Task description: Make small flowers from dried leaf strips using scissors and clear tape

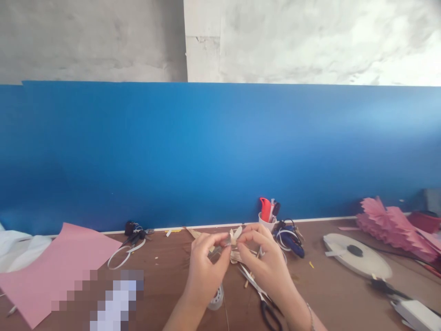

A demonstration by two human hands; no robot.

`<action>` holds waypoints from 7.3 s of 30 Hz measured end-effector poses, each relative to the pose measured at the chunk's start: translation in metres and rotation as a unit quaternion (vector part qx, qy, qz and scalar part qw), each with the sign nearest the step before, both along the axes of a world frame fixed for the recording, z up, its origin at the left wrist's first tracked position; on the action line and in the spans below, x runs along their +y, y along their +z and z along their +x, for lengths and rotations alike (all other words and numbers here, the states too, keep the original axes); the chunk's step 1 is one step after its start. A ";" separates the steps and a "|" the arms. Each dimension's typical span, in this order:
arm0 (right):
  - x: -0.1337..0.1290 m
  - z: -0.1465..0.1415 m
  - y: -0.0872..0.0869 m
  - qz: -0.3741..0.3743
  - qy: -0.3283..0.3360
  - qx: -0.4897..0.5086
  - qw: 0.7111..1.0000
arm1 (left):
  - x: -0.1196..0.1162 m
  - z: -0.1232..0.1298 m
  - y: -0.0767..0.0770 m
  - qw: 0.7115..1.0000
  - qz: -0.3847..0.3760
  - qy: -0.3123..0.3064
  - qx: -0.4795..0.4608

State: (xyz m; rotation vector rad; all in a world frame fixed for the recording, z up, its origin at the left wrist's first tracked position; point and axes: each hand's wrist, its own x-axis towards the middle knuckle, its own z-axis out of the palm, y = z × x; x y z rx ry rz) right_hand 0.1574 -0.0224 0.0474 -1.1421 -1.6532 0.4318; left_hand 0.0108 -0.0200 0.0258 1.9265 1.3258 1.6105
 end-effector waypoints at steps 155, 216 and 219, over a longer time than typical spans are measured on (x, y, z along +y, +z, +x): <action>0.003 -0.017 -0.014 0.233 -0.085 -0.130 0.960 | -0.009 0.021 0.000 0.756 -0.295 -0.252 -0.527; 0.013 -0.005 -0.022 -0.064 0.126 0.247 0.959 | -0.002 0.002 0.008 0.730 -0.412 -0.250 -0.485; 0.016 0.000 -0.024 -0.063 0.132 0.219 0.965 | 0.001 -0.005 0.009 0.809 -0.364 -0.201 -0.416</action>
